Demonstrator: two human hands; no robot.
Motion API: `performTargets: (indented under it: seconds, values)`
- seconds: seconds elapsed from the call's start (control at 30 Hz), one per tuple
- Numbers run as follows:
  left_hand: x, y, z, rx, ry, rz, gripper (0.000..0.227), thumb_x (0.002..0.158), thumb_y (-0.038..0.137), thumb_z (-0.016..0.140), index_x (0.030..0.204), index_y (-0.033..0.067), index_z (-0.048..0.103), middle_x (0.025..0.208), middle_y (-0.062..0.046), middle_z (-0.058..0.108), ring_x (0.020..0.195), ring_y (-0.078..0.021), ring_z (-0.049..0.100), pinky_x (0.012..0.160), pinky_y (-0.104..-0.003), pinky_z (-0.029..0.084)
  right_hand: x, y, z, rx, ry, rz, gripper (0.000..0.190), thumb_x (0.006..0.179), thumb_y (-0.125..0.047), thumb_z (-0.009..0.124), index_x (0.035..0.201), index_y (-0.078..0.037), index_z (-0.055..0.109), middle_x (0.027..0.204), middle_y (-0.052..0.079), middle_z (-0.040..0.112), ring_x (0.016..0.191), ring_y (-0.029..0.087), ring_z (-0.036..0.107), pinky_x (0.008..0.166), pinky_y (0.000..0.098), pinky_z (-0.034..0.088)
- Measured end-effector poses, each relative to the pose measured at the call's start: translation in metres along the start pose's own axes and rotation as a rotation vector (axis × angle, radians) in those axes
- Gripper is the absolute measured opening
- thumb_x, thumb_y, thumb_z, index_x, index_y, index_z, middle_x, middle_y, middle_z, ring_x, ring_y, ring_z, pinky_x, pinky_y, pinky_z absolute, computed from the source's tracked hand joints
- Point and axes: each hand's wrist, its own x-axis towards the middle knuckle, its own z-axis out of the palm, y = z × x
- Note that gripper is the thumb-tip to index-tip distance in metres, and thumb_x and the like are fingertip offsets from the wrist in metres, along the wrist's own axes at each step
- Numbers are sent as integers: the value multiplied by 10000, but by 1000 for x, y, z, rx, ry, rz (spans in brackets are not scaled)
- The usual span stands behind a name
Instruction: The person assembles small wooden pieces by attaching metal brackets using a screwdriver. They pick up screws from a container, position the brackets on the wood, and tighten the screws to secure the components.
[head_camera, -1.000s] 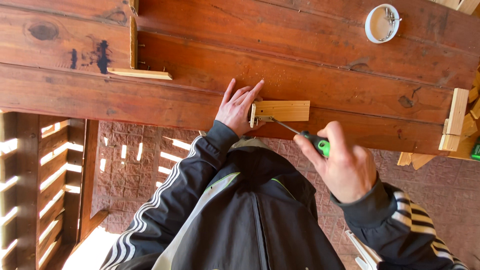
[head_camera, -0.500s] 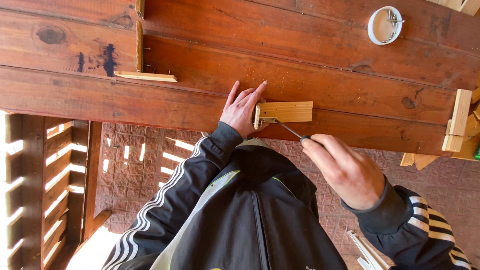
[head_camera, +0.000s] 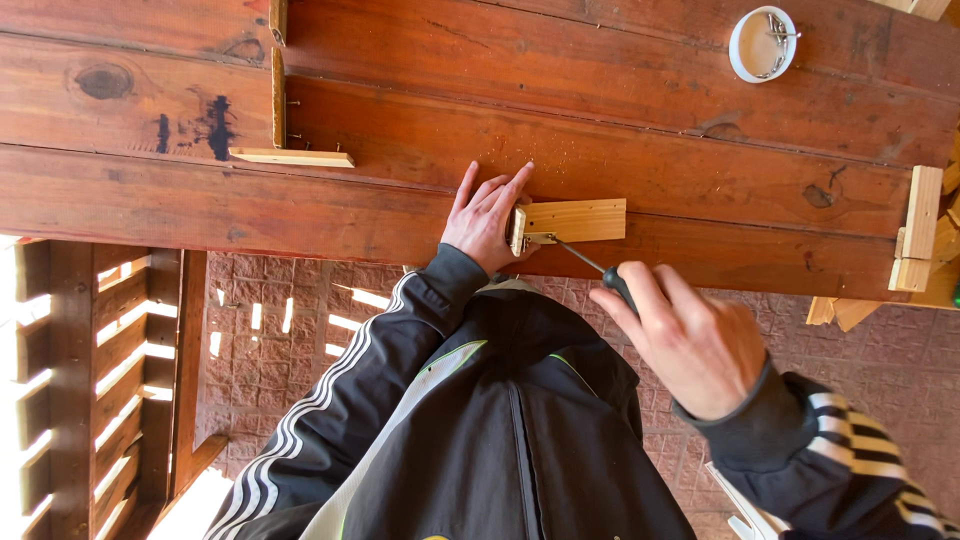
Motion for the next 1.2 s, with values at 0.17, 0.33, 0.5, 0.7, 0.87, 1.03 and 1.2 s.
performTargets:
  seconds: [0.17, 0.33, 0.5, 0.7, 0.87, 1.03, 1.2]
  values:
    - [1, 1, 0, 3, 0, 0, 1429, 687, 508, 1066, 1884, 144, 375, 1354, 53, 816, 1542, -183, 640, 1520, -604, 84, 24, 26, -11, 210, -223, -219, 283, 1105, -226, 778, 1380, -201, 714, 1115, 52, 748, 933, 285, 868, 704, 393, 741]
    - [2, 7, -6, 69, -6, -15, 1399, 722, 565, 1056, 1868, 148, 369, 1379, 36, 821, 1502, -191, 668, 1520, -559, 134, 23, 31, 3, 194, -152, -155, 234, 1108, -322, 886, 1229, -185, 740, 939, 36, 769, 642, 213, 768, 630, 405, 702]
    - [6, 8, -7, 135, 4, 13, 1304, 812, 669, 1024, 1833, 138, 413, 1468, -20, 815, 1458, -213, 699, 1510, -538, 176, 15, 28, 6, 214, -133, -177, 297, 1078, -247, 931, 1222, -80, 732, 938, 67, 775, 540, 167, 696, 539, 390, 686]
    - [4, 12, -10, 124, 10, 0, 1268, 849, 665, 990, 1843, 141, 401, 1451, -7, 809, 1465, -190, 690, 1513, -535, 170, 6, 27, -3, 255, -174, -381, 572, 901, 277, 667, 1408, 13, 689, 1304, 176, 683, 950, 299, 775, 842, 435, 709]
    - [1, 11, -9, 126, 29, -3, 1254, 829, 660, 1016, 1814, 127, 451, 1514, -10, 805, 1460, -188, 693, 1511, -526, 196, 4, 20, 0, 254, -122, -301, 490, 958, 256, 734, 1373, -3, 749, 1099, 99, 711, 707, 237, 728, 636, 394, 657]
    - [0, 8, -4, 126, 25, -1, 1278, 817, 635, 1015, 1827, 128, 419, 1469, -23, 823, 1474, -190, 691, 1517, -506, 203, 1, 3, -1, 162, -95, -173, 139, 1156, -131, 841, 1251, -125, 739, 953, 28, 602, 579, 210, 643, 513, 427, 575]
    - [1, 7, -4, 128, 45, 9, 1219, 850, 635, 980, 1818, 133, 434, 1437, -1, 834, 1472, -198, 686, 1509, -506, 221, -8, 3, 8, 140, -86, -77, 182, 1176, -265, 877, 1204, -167, 727, 913, 11, 650, 530, 195, 620, 501, 390, 587]
